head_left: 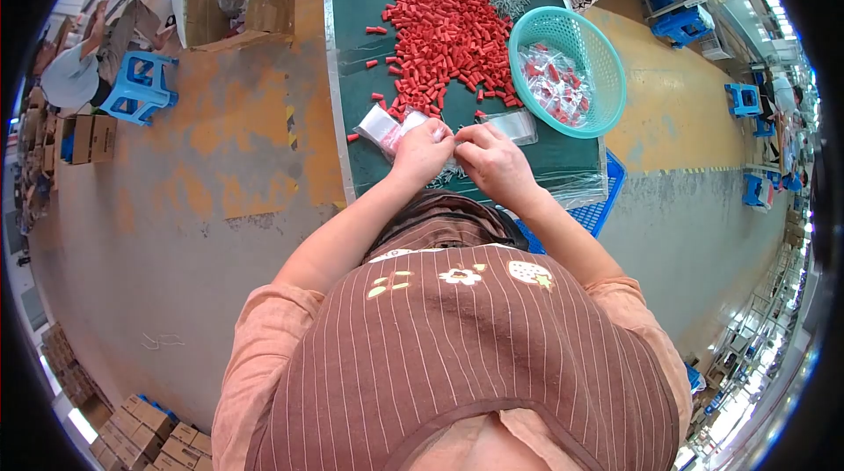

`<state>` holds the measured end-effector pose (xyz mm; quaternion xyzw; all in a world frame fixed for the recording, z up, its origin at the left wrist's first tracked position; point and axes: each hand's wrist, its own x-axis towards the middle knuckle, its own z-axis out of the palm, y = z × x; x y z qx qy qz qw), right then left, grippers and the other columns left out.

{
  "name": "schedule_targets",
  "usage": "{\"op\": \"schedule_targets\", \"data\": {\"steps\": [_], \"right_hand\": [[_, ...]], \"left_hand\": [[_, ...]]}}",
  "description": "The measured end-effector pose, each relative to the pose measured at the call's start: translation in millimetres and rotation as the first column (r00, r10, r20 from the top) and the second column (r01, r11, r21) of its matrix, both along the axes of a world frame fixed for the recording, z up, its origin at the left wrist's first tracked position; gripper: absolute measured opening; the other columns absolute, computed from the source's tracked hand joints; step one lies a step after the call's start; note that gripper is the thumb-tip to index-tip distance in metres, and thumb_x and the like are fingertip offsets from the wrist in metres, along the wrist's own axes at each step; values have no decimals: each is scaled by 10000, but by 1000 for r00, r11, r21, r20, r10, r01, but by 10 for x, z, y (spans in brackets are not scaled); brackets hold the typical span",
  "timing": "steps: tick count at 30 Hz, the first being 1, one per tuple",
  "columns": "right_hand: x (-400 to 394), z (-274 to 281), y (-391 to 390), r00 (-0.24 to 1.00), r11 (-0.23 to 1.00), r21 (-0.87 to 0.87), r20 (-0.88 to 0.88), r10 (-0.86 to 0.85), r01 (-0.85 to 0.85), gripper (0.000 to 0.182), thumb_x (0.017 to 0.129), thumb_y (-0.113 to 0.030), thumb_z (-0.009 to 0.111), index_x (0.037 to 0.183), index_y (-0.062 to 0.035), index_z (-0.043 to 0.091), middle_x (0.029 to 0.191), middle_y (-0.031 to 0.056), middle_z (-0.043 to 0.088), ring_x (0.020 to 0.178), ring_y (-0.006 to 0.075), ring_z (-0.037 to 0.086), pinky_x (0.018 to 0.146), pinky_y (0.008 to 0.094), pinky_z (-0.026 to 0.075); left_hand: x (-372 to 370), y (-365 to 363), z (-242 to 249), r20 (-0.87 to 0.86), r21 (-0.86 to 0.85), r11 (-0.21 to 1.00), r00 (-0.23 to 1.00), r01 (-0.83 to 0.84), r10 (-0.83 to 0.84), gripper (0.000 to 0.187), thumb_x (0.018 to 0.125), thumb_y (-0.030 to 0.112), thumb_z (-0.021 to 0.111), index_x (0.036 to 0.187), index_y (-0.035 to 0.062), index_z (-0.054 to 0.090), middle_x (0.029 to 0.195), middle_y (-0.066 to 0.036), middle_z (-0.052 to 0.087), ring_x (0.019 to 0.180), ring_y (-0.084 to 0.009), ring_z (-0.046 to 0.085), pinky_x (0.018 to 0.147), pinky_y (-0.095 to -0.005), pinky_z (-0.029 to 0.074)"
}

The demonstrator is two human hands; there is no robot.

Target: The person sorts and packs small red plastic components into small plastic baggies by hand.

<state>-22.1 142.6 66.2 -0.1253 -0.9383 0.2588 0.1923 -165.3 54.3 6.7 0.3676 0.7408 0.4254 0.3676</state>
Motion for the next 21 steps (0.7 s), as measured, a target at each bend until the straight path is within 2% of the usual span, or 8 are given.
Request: {"op": "schedule_targets", "data": {"steps": [2,4,6,9,13,17,20,21], "right_hand": [[-32,-101,53,999,986,-166,-38,13,-19,73,762,-42,627,834,-50,627,960,106,620,900,315,592,782,393,487],[-92,-293,208,984,936,-308,-2,-181,171,101,802,-7,623,901,-19,634,905,131,617,791,320,606,729,363,492],[-199,-533,395,960,924,-276,166,-225,264,135,820,-141,609,923,-70,658,948,156,630,884,363,619,765,443,491],[-476,-802,567,890,918,-207,385,-242,339,221,826,-235,607,940,-52,658,983,181,636,912,376,620,788,458,492],[-790,-1095,552,831,920,-12,435,-347,391,269,823,-223,582,932,19,624,992,222,638,895,398,637,797,481,509],[-912,-1221,595,809,922,60,460,-365,382,219,795,-173,573,903,6,638,962,210,652,884,390,644,783,487,510],[-851,-784,599,841,922,-86,448,-304,379,220,782,-181,580,868,8,650,899,216,665,872,379,648,759,465,515],[-832,-737,608,893,850,-332,337,-298,409,237,781,-189,627,876,25,661,815,181,680,834,288,668,744,383,522]], "left_hand": [[-41,-29,63,-2,-66,997,1000,-26,26,198,799,212,632,897,41,645,805,-141,655,740,-244,625,687,-355,487],[-108,-62,84,11,-113,991,998,-66,68,215,790,230,635,901,46,651,829,-172,663,795,-292,647,745,-379,496],[-182,-87,12,40,-143,984,992,-109,116,217,793,238,637,899,48,653,821,-169,662,797,-287,644,745,-375,493],[-229,-89,-226,133,-141,979,977,-150,168,229,797,238,636,895,31,646,820,-163,664,786,-279,641,737,-372,490],[-244,-109,-205,150,-139,972,966,-192,212,236,795,234,634,898,22,643,817,-156,665,781,-268,641,726,-369,486],[-287,-109,-221,190,-151,965,952,-213,239,246,797,239,628,913,23,642,813,-150,665,774,-258,642,717,-367,485],[-312,-91,-256,195,-163,962,948,-221,250,257,797,242,629,922,18,641,810,-146,668,762,-250,644,709,-364,487],[-318,-74,-186,197,-175,959,946,-223,256,258,797,241,628,925,17,640,810,-147,668,756,-247,645,704,-363,489]]}}
